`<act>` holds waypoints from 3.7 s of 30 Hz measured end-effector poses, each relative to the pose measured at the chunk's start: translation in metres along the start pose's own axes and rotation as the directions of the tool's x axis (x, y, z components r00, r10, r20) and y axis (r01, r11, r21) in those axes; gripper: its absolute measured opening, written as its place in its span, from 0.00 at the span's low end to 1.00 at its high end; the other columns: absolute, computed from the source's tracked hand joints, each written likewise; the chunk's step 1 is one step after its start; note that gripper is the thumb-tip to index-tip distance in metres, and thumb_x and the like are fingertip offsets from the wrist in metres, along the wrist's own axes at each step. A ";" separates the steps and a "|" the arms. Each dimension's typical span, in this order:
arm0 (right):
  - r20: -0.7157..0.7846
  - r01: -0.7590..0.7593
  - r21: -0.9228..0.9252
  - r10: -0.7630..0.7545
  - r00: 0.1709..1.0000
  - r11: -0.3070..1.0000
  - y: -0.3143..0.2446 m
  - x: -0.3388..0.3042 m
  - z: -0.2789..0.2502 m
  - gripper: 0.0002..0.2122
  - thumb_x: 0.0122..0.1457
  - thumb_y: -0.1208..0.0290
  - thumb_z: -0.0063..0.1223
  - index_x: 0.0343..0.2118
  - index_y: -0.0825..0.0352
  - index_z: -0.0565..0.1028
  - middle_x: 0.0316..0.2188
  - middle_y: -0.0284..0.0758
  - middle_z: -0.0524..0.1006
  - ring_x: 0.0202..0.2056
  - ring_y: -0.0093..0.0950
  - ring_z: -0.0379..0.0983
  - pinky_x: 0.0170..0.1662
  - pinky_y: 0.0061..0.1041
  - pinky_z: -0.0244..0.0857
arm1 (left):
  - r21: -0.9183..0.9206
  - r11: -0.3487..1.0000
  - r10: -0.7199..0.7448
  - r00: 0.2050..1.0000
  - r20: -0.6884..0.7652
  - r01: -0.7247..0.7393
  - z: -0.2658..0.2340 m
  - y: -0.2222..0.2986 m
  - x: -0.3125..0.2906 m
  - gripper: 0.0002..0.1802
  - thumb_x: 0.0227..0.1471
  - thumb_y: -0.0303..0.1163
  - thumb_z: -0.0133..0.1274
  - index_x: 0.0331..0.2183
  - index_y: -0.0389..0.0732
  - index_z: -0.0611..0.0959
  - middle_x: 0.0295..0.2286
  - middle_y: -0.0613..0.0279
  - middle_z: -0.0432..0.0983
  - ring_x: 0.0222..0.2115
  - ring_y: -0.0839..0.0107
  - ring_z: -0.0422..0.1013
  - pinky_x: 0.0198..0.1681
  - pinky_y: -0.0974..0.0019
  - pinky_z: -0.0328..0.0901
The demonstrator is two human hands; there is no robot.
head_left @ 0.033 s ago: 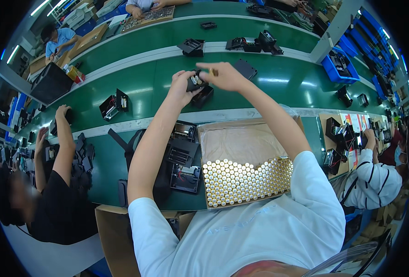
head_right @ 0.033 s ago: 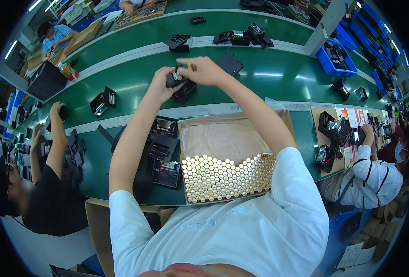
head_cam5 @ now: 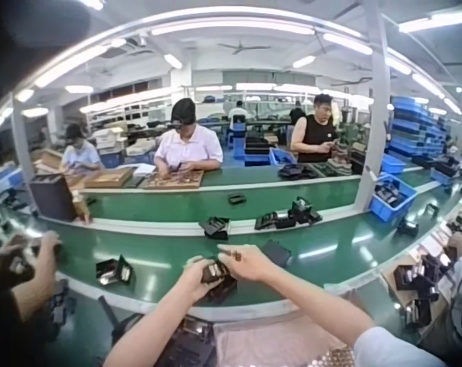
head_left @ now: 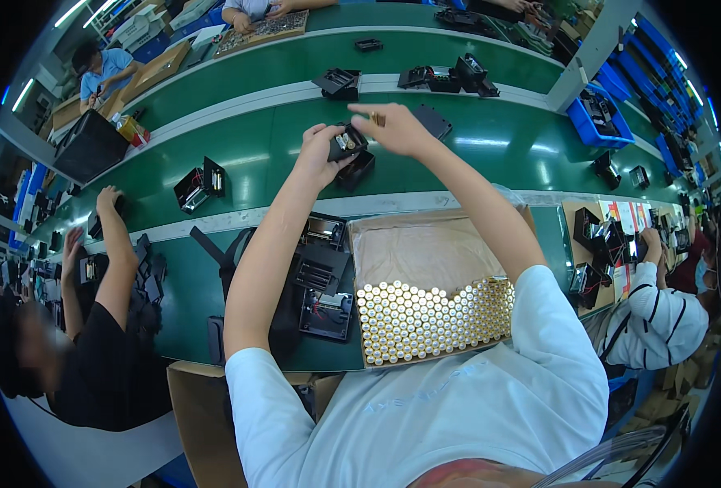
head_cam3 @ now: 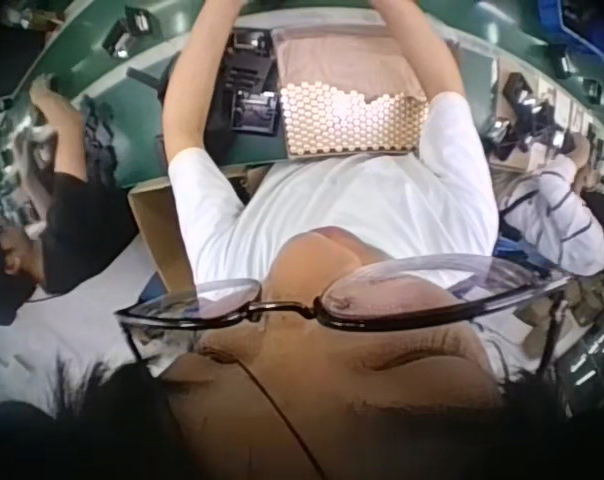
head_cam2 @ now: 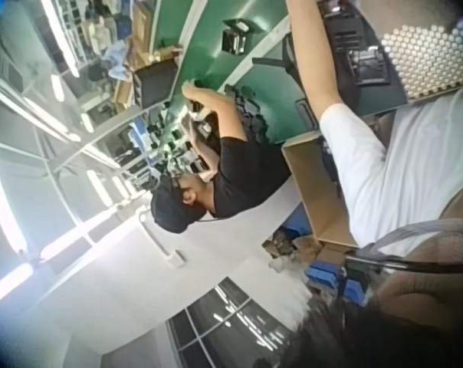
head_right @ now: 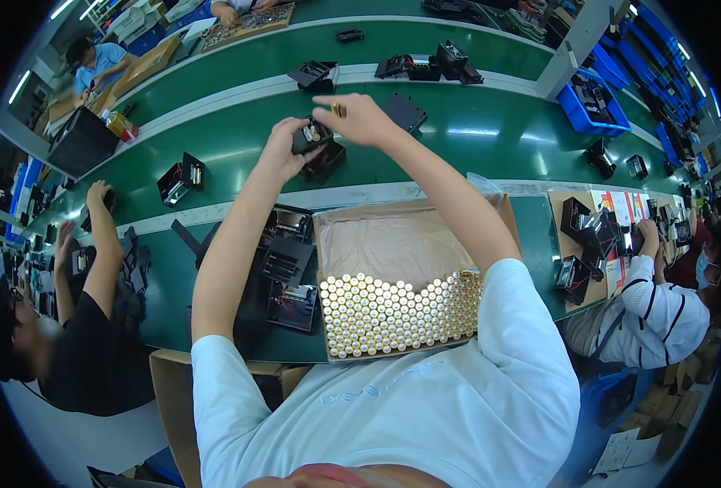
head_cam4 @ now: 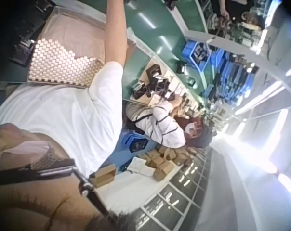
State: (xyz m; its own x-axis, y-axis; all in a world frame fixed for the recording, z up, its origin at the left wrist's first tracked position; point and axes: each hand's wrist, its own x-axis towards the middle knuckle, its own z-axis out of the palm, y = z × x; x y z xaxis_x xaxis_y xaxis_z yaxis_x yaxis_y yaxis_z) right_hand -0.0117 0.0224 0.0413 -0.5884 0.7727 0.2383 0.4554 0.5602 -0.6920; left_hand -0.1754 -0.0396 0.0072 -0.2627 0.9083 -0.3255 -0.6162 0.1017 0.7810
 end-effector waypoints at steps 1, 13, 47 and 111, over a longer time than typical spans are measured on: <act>0.001 0.002 0.000 -0.002 1.000 1.000 0.000 0.005 0.001 0.17 0.58 0.56 0.50 0.47 0.57 0.79 0.25 0.38 0.81 0.22 0.34 0.73 0.28 0.27 0.67 | -0.001 1.000 0.001 1.000 -0.001 -0.001 -0.001 0.000 0.000 0.30 0.50 0.22 0.52 0.53 0.38 0.60 0.46 0.42 0.61 0.44 0.53 0.67 0.40 0.52 0.71; 0.074 -0.130 -0.103 0.138 0.988 0.986 0.004 0.039 0.036 0.24 0.59 0.49 0.46 0.32 0.71 0.79 0.20 0.35 0.77 0.20 0.32 0.68 0.26 0.27 0.63 | 0.259 0.961 0.080 0.995 0.064 -0.094 -0.012 0.001 0.006 0.39 0.42 0.15 0.56 0.54 0.41 0.59 0.47 0.40 0.60 0.42 0.51 0.69 0.38 0.54 0.72; 0.583 0.308 -0.107 -0.191 0.790 0.945 -0.046 -0.191 0.054 0.22 0.62 0.52 0.41 0.36 0.69 0.76 0.32 0.46 0.77 0.31 0.46 0.76 0.35 0.41 0.72 | 0.890 -0.401 0.382 0.844 0.376 -0.215 -0.004 0.010 0.062 0.40 0.44 0.47 0.60 0.54 0.34 0.68 0.44 0.37 0.72 0.41 0.50 0.72 0.47 0.58 0.67; 0.184 0.025 -0.078 -0.010 0.983 0.997 -0.012 -0.023 -0.005 0.17 0.57 0.58 0.54 0.22 0.69 0.79 0.12 0.38 0.74 0.15 0.33 0.70 0.23 0.30 0.67 | 0.133 0.990 0.052 0.999 0.012 -0.053 0.003 -0.016 -0.010 0.22 0.60 0.33 0.47 0.53 0.34 0.65 0.42 0.44 0.70 0.39 0.58 0.73 0.39 0.57 0.74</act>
State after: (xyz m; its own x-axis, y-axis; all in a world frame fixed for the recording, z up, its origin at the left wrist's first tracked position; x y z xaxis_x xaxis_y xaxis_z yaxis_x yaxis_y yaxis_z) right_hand 0.0001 -0.0004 0.0472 -0.7059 0.6989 0.1154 0.4915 0.6005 -0.6307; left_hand -0.1608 -0.0487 -0.0002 -0.2853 0.9173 -0.2777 -0.4970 0.1061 0.8612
